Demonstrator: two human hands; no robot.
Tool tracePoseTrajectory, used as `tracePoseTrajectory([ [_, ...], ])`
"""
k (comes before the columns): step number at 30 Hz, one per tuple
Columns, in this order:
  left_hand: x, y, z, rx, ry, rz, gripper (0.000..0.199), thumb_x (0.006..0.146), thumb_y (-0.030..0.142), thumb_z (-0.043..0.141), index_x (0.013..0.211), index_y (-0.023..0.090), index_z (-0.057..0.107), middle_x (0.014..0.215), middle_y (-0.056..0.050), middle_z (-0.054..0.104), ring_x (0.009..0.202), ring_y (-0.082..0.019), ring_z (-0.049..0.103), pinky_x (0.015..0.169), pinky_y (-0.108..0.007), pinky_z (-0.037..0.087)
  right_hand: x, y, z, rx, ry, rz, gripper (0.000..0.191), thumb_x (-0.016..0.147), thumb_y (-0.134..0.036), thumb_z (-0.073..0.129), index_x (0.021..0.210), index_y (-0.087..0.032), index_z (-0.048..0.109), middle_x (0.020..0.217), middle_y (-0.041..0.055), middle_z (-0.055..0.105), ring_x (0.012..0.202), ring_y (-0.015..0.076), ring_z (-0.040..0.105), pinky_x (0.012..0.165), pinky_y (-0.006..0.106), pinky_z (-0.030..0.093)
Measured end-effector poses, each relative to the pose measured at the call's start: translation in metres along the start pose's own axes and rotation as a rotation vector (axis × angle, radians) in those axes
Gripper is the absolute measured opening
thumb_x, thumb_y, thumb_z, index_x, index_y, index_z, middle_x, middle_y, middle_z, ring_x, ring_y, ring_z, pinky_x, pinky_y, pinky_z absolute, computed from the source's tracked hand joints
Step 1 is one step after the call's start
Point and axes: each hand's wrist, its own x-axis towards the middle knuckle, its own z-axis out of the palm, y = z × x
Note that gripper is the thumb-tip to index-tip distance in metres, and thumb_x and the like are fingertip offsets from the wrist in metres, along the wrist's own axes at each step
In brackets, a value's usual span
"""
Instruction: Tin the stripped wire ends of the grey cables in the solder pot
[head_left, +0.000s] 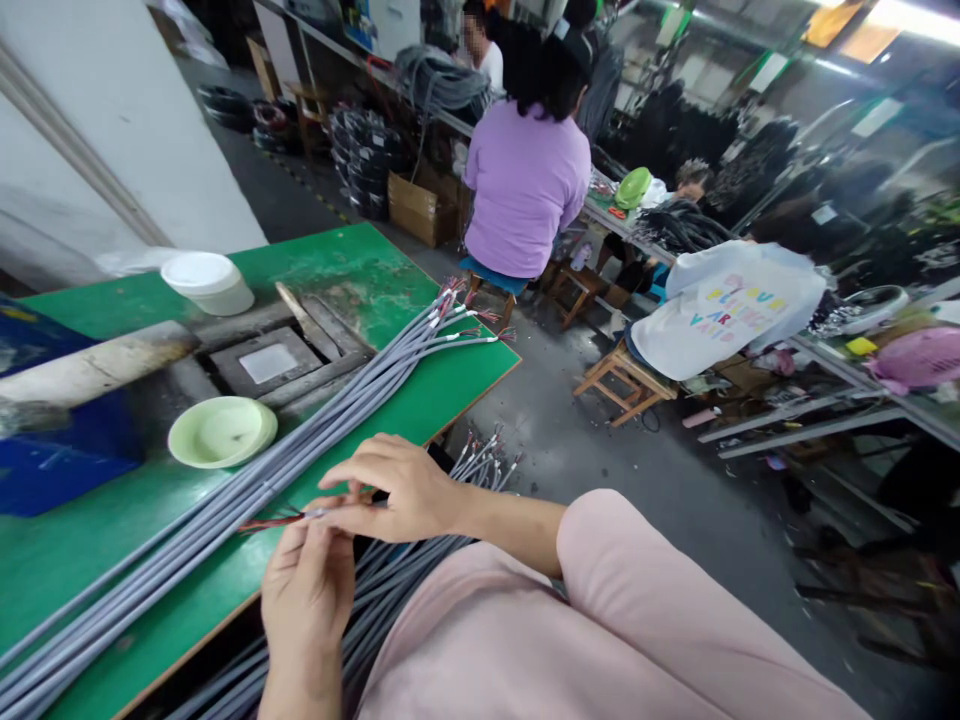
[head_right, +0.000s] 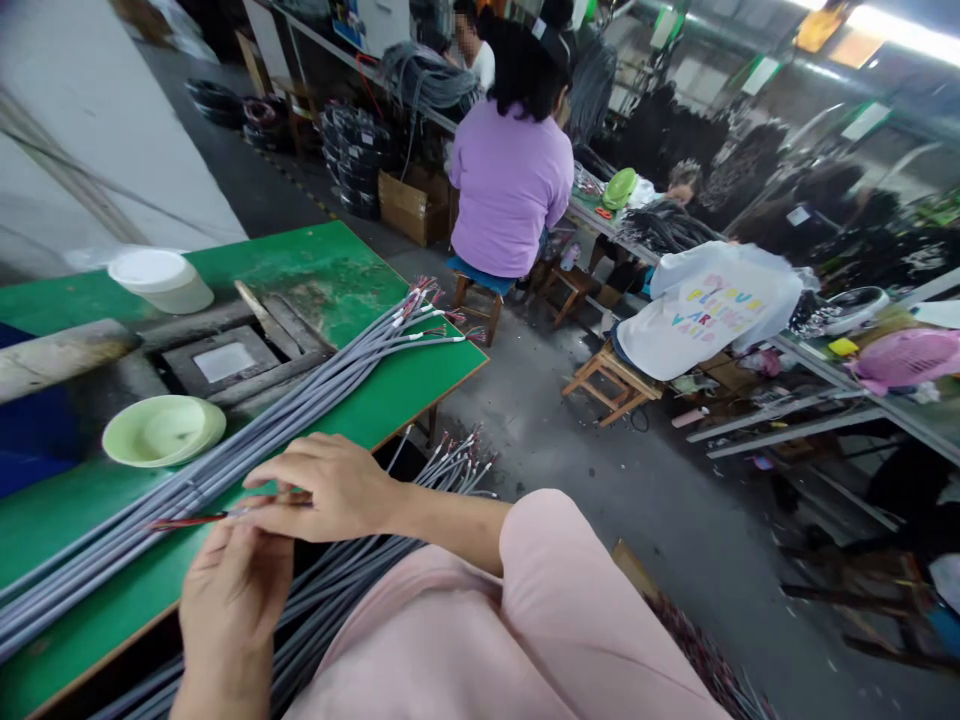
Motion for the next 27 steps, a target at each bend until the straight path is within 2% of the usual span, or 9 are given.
tracePoseTrajectory([
  [2,-0.002,-0.004,-0.002,0.038,-0.001,-0.009,0.023,0.065,0.031,0.081,0.077,0.016,0.069,0.079,0.0,0.069,0.08,-0.011,0.065,0.077,-0.019,0.051,0.003,-0.003,0.002,-0.068,-0.041,-0.039,0.033,0.084,-0.044,0.061,0.099,-0.015,0.066,0.081,0.003,0.064,0.082,0.0138,0.056,0.083,0.026,0.042],
  [5,-0.006,-0.009,-0.004,0.086,0.009,0.007,0.025,0.066,0.034,0.079,0.08,0.016,0.07,0.079,-0.001,0.069,0.078,-0.011,0.065,0.077,-0.018,0.051,0.006,-0.005,0.007,-0.1,-0.093,-0.051,0.027,0.087,-0.042,0.058,0.093,-0.017,0.068,0.082,0.0026,0.063,0.082,0.0129,0.056,0.08,0.025,0.041],
  [10,-0.008,-0.013,-0.004,0.149,0.017,0.015,0.026,0.068,0.037,0.077,0.084,0.017,0.07,0.078,-0.001,0.069,0.078,-0.012,0.064,0.079,-0.021,0.05,0.009,-0.001,0.005,-0.04,-0.094,-0.046,0.025,0.087,-0.038,0.06,0.09,-0.015,0.069,0.08,0.0025,0.061,0.079,0.0122,0.054,0.078,0.025,0.04],
  [13,-0.01,-0.013,-0.005,0.247,-0.021,-0.011,0.025,0.071,0.036,0.075,0.086,0.017,0.07,0.075,0.0,0.068,0.074,-0.012,0.062,0.075,-0.021,0.051,0.008,0.002,0.001,0.087,-0.098,-0.029,0.02,0.087,-0.03,0.06,0.077,-0.014,0.067,0.073,0.0005,0.056,0.075,0.0109,0.053,0.075,0.023,0.04],
  [16,-0.012,-0.011,-0.008,0.34,-0.073,-0.056,0.023,0.071,0.035,0.074,0.084,0.016,0.069,0.067,0.001,0.064,0.061,-0.01,0.057,0.062,-0.02,0.049,0.006,0.005,0.001,0.318,-0.054,0.12,0.023,0.085,-0.029,0.061,0.067,-0.015,0.061,0.07,-0.002,0.052,0.066,0.0077,0.051,0.064,0.02,0.041],
  [20,-0.012,-0.009,-0.011,0.333,-0.165,-0.102,0.025,0.074,0.036,0.071,0.089,0.016,0.069,0.068,-0.001,0.065,0.061,-0.012,0.056,0.058,-0.021,0.048,0.005,0.009,0.005,0.531,0.026,0.342,0.025,0.08,-0.036,0.065,0.066,-0.016,0.059,0.071,-0.0034,0.052,0.054,0.005,0.048,0.052,0.019,0.038],
  [24,-0.01,-0.008,-0.009,0.35,-0.208,-0.129,0.027,0.078,0.037,0.068,0.094,0.016,0.069,0.069,-0.001,0.065,0.059,-0.011,0.055,0.056,-0.021,0.046,0.01,0.013,0.001,0.536,0.121,0.422,0.025,0.074,-0.035,0.071,0.061,-0.016,0.061,0.066,-0.0029,0.055,0.056,0.0063,0.048,0.054,0.02,0.039],
  [27,-0.011,-0.006,-0.003,0.367,-0.241,-0.116,0.026,0.08,0.039,0.065,0.093,0.016,0.068,0.064,0.0,0.064,0.055,-0.01,0.053,0.053,-0.02,0.044,0.01,0.014,-0.005,0.491,0.17,0.43,0.018,0.073,-0.031,0.071,0.062,-0.017,0.066,0.061,-0.0034,0.054,0.056,0.0073,0.047,0.055,0.021,0.039],
])
